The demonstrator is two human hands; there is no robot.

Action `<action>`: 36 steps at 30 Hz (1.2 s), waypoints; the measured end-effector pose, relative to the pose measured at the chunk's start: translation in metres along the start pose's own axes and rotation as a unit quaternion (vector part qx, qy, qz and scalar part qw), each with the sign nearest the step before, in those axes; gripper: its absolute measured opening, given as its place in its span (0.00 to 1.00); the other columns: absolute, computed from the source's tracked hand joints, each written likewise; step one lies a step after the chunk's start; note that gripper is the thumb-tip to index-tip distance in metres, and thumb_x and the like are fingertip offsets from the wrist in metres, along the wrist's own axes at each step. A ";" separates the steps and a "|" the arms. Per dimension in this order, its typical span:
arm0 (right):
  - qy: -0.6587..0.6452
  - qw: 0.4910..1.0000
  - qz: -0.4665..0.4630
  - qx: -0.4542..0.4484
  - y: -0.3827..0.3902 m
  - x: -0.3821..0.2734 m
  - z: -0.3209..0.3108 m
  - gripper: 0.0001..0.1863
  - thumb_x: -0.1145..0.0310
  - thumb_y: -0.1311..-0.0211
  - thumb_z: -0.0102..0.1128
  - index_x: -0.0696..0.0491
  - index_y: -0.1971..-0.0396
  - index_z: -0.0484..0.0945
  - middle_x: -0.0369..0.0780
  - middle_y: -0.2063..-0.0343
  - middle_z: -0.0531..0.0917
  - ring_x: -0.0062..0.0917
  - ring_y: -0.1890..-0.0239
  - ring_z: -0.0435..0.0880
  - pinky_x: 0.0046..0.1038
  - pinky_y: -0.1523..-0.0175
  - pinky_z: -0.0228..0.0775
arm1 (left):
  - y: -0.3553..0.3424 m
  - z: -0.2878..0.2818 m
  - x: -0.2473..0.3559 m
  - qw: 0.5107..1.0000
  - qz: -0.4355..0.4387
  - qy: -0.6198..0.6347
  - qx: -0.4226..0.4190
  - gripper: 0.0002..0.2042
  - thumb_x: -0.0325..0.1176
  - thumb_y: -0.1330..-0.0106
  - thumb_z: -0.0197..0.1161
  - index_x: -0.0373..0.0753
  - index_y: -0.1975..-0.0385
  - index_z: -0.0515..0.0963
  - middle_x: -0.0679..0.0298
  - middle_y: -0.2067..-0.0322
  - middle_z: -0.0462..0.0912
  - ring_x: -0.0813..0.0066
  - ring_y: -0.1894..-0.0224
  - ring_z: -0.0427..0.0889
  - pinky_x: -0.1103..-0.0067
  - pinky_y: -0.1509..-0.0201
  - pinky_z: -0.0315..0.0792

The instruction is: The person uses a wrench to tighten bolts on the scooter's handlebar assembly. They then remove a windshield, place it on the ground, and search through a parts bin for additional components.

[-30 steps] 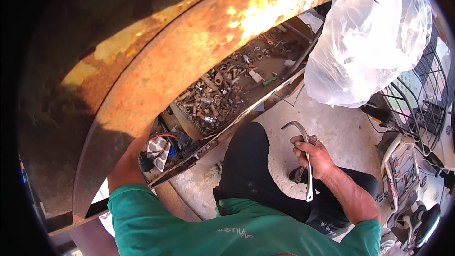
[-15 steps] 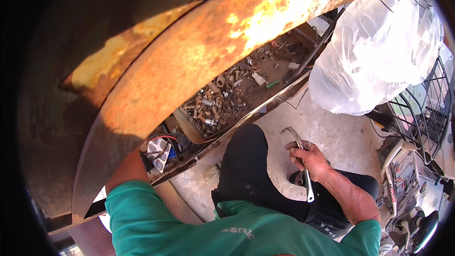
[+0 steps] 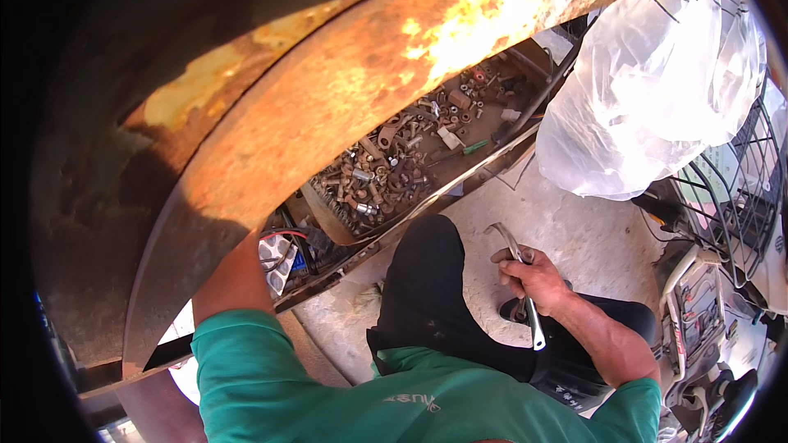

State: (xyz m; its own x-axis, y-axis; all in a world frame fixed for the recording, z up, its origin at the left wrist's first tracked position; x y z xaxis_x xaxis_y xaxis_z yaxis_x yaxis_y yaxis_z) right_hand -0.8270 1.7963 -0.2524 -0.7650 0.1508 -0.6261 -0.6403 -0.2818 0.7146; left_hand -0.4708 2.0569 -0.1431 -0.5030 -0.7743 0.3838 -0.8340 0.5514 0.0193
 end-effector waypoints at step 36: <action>0.065 0.998 -0.004 -0.006 0.004 -0.003 -0.001 0.12 0.71 0.37 0.58 0.58 0.55 0.79 0.35 0.77 0.79 0.13 0.84 0.69 0.19 0.79 0.62 | 0.061 -0.011 0.009 0.993 -0.110 0.026 -0.041 0.27 0.50 0.25 0.49 0.37 0.35 0.66 0.50 0.35 0.66 0.57 0.33 0.67 0.66 0.29 0.62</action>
State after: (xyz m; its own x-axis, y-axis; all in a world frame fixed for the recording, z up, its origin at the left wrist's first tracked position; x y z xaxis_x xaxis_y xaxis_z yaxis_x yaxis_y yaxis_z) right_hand -0.8271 1.7940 -0.2476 -0.7436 0.0302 -0.6679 -0.6456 -0.2925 0.7055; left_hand -0.5232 2.0870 -0.1286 -0.2964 -0.8630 0.4092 -0.9001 0.3956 0.1825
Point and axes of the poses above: each hand's wrist, its own y-axis away from the middle knuckle, its own z-axis out of the palm, x = y × z, the point moved 3 cm from there along -y, towards the middle knuckle
